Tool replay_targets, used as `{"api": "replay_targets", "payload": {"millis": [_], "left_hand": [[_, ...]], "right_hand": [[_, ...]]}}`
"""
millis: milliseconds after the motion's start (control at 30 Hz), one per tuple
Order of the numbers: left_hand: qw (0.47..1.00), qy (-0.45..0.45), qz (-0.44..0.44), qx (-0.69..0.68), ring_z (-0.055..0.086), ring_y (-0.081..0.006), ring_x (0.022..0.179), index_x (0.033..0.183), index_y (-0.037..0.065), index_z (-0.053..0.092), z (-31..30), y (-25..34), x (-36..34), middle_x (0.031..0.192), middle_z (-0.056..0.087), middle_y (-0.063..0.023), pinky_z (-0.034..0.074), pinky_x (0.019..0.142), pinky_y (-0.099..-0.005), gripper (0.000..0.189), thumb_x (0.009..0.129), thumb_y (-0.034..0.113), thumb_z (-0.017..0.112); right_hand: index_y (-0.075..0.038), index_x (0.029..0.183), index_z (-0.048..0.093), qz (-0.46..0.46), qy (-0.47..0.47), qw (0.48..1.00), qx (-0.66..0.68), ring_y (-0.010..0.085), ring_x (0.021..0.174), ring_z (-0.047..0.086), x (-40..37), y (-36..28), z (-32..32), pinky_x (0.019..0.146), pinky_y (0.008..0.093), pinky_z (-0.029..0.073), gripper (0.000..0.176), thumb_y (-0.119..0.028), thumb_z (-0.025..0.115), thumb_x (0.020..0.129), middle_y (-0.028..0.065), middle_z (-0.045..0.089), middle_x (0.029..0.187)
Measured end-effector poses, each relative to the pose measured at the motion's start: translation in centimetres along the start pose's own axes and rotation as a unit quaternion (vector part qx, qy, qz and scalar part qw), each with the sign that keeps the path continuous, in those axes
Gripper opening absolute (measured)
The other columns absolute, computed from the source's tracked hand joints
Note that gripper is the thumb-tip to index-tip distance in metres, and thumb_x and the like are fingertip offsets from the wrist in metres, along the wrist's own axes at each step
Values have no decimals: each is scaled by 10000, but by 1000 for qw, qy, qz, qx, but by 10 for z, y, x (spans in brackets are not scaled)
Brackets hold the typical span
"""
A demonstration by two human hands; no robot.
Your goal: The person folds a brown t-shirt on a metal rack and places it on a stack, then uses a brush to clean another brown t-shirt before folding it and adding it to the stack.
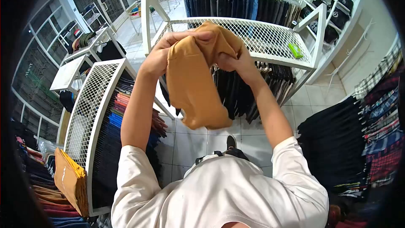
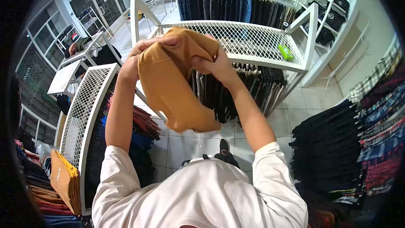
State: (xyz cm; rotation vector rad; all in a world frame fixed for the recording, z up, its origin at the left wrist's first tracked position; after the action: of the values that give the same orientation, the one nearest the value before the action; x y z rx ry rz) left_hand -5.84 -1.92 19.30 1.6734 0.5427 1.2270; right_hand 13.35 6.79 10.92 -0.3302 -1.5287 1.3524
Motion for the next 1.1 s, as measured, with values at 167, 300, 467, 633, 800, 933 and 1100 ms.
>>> {"api": "replay_targets", "payload": {"millis": [167,300,467,633,800,933,1100], "left_hand": [[996,85,-18,-31,692,-159,1046,1302,-40,656,-34,13,-32,1252,693,-135,565,933,-268,387,938,-36,525],[972,145,-24,-185,622,-258,1209,1378,-84,561,-64,6,-57,1330,625,-219,532,1020,-389,505,913,113,546],[896,241,-262,264,650,-197,1029,1300,-69,615,-59,-45,-69,1142,682,-147,513,916,-318,788,855,564,762],[964,200,-177,8,672,-133,944,1195,-9,661,-41,-84,-33,1094,700,-81,541,850,-277,331,975,238,681],[964,252,-84,5,697,-132,912,1192,34,675,-17,-41,25,1067,716,-59,568,817,-269,239,983,148,647],[974,203,-64,73,695,-118,915,1180,35,679,-11,-21,58,1035,722,-47,574,817,-282,255,979,192,681],[977,184,-12,105,699,-107,904,1164,47,704,-6,-1,79,1024,732,-40,572,800,-266,229,978,180,683]], "right_hand": [[42,1199,673,58,30,998,-11,139,972,669,24,20,5,868,306,535,302,-54,704,914,74,716,1108],[80,1059,704,-9,4,996,-87,151,932,678,40,-1,12,846,298,538,269,0,585,831,117,733,1024],[42,1078,715,-39,-39,987,-151,143,882,693,44,-23,38,823,308,547,284,-4,601,822,101,750,987],[43,1072,721,-64,-2,978,-200,164,904,714,27,-23,18,847,315,555,279,-4,622,816,126,762,980],[17,1332,551,-48,-11,996,-74,181,1051,667,-17,-5,-11,909,325,548,644,-231,866,828,126,667,1186],[-51,1281,585,-18,20,990,-140,129,931,661,-60,27,-16,827,286,533,501,-145,817,847,44,681,1079],[-30,1140,653,8,27,978,-206,107,840,669,-72,65,-7,776,286,541,325,-87,752,836,50,718,936]]}}
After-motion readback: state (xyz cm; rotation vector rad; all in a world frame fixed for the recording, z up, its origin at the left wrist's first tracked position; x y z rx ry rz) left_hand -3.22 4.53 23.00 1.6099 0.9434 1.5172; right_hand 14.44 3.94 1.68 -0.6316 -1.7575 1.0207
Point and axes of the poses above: each hand's wrist, its own x-axis towards the middle knuckle, its own z-axis out of the palm, y = z × x, the point moved 5 cm from there along x, towards the middle knuckle
